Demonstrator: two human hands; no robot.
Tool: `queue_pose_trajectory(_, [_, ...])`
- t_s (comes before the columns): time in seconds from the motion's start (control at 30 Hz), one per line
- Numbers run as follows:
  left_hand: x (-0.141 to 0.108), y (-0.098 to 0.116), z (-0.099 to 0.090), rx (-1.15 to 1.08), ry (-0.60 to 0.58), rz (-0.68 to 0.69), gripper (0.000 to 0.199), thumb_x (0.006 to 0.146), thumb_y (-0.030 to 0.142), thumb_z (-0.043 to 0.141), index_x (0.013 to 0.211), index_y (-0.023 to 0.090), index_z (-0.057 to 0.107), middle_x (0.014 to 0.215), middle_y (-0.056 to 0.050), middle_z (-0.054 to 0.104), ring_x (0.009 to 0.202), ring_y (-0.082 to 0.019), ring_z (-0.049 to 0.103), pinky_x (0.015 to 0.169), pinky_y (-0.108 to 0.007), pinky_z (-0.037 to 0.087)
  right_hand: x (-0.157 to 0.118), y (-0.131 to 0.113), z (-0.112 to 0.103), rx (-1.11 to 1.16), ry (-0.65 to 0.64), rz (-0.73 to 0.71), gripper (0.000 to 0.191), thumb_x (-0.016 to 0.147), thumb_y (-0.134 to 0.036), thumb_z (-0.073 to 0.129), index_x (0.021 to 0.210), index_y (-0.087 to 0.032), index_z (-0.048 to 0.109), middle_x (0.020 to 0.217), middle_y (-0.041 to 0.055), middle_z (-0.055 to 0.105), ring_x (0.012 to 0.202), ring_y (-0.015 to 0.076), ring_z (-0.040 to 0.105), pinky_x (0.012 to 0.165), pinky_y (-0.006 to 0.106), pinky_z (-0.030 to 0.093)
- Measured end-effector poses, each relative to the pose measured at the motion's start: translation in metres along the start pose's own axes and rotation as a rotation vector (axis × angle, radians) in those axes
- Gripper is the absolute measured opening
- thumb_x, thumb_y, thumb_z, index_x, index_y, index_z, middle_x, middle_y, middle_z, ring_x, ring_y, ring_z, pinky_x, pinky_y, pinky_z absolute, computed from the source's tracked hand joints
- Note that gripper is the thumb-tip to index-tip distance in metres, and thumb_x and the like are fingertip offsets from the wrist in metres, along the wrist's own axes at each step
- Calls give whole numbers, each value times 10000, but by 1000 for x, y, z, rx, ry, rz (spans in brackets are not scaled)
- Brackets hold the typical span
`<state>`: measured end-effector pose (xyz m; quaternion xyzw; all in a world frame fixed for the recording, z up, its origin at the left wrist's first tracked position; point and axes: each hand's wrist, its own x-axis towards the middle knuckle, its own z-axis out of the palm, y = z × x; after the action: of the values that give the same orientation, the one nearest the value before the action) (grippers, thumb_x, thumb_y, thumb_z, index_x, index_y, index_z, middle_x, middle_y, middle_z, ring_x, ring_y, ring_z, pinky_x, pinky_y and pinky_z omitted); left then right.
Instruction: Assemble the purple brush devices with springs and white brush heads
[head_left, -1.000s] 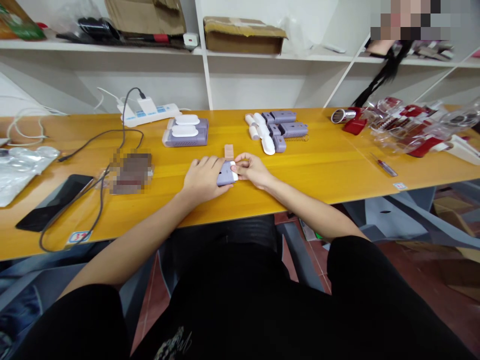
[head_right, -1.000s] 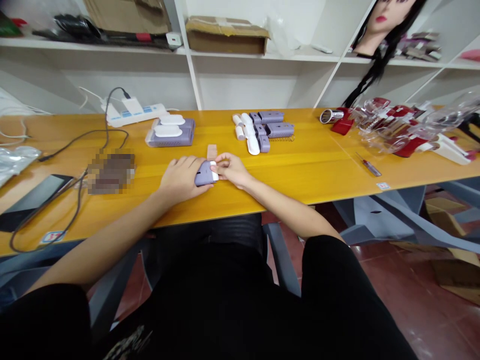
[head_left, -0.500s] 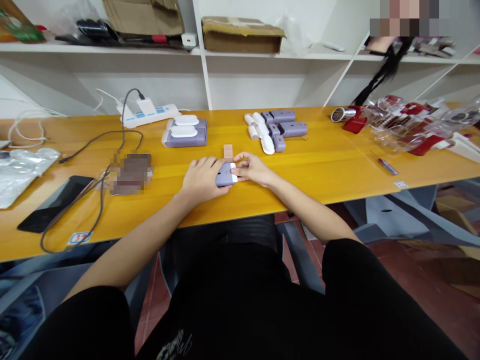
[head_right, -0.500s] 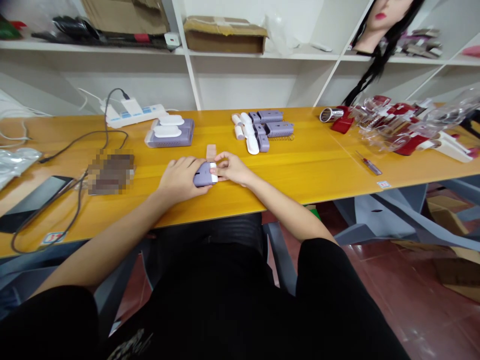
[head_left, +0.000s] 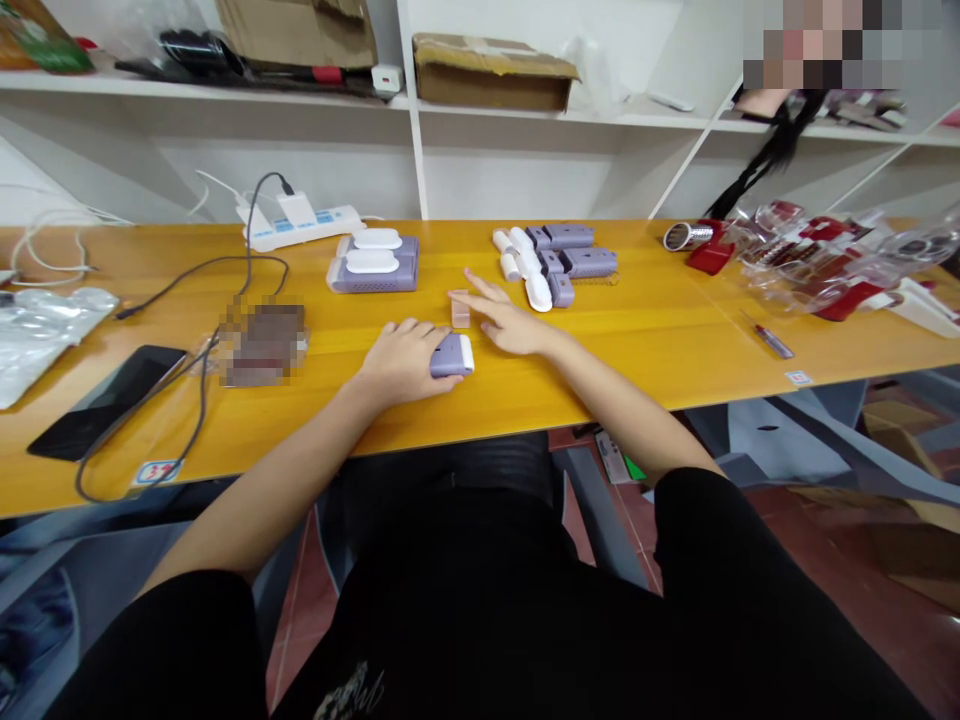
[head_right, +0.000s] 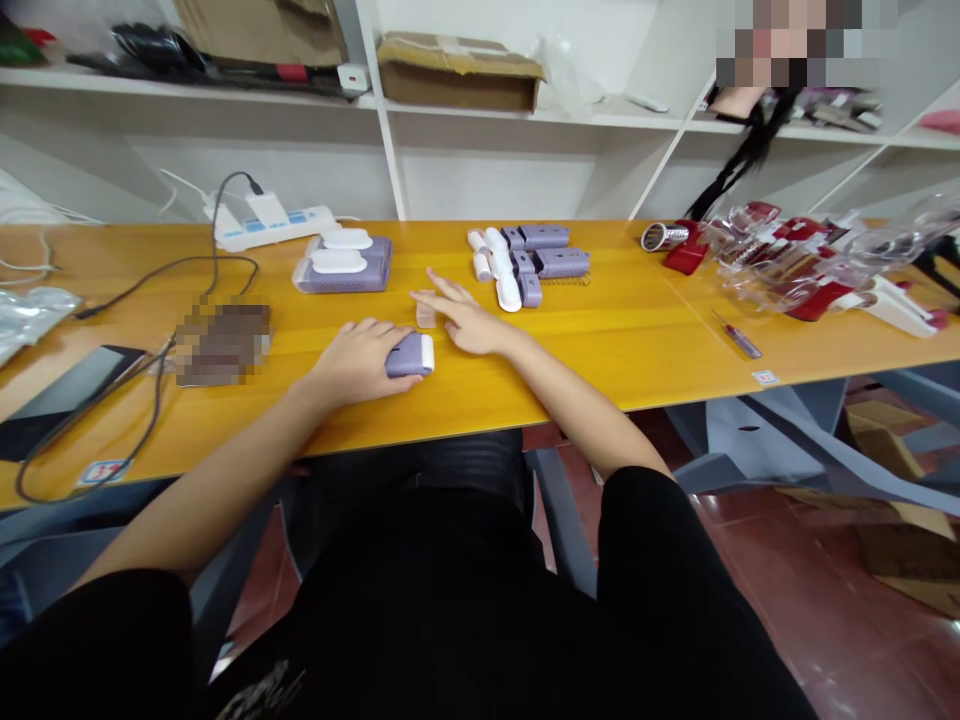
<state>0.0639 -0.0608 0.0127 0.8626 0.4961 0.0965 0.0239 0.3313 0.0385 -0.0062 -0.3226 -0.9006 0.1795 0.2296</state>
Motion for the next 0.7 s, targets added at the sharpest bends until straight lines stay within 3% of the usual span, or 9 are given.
queue_pose_trajectory(0.07, [0, -1, 0, -9, -2, -3, 782, 936, 654, 757, 1595, 239, 683, 1535, -195, 742, 1425, -471, 622, 1197, -625, 456, 8, 3, -3, -84, -109, -33, 876, 895, -33, 543, 1724, -313, 582, 1908, 89, 404, 1796, 393, 268, 1379, 795, 281])
queue_pose_trajectory(0.17, [0, -2, 1, -25, -5, -7, 803, 939, 675, 760, 1613, 249, 667, 1557, -189, 733, 1438, -467, 619, 1214, -614, 451, 12, 0, -8, -226, -104, -16, 735, 993, -45, 501, 1676, -265, 659, 1771, 147, 573, 1674, 406, 446, 1345, 744, 354])
queue_pose_trajectory(0.27, [0, -2, 2, -27, -4, -12, 814, 954, 690, 745, 1620, 229, 659, 1577, -194, 721, 1446, -465, 621, 1222, -602, 449, 5, -11, -15, -348, 8, 52, 496, 1129, -268, 572, 1587, -199, 753, 1518, 211, 697, 1451, 425, 592, 1289, 669, 414])
queue_pose_trajectory(0.33, [1, -2, 1, -15, -5, -22, 822, 968, 704, 727, 1613, 199, 660, 1576, -210, 717, 1437, -471, 626, 1218, -605, 453, -2, -19, -19, -366, 40, 115, 537, 1105, -477, 708, 1545, -178, 783, 1389, 213, 722, 1328, 429, 632, 1226, 620, 456])
queue_pose_trajectory(0.43, [1, -1, 0, -7, -14, -36, 816, 974, 717, 719, 1611, 210, 658, 1560, -209, 721, 1420, -474, 632, 1203, -610, 462, -8, -27, -22, -237, 9, 154, 602, 1035, -614, 798, 1431, -162, 832, 1242, 176, 780, 1163, 369, 696, 1089, 482, 517])
queue_pose_trajectory(0.57, [3, -2, 0, -8, -20, -41, 838, 972, 707, 734, 1635, 204, 639, 1547, -215, 730, 1418, -486, 634, 1193, -625, 470, -7, -26, -16, 101, -59, 150, 438, 1137, -530, 652, 1267, -173, 870, 1029, 73, 849, 897, 228, 734, 865, 338, 530])
queue_pose_trajectory(0.7, [5, 0, -1, 7, -27, -63, 857, 981, 705, 726, 1667, 204, 613, 1572, -221, 723, 1428, -487, 634, 1190, -625, 478, -8, -29, -7, 349, -130, 269, 475, 1094, -432, 762, 1481, -157, 749, 793, -2, 798, 639, 162, 703, 642, 269, 538])
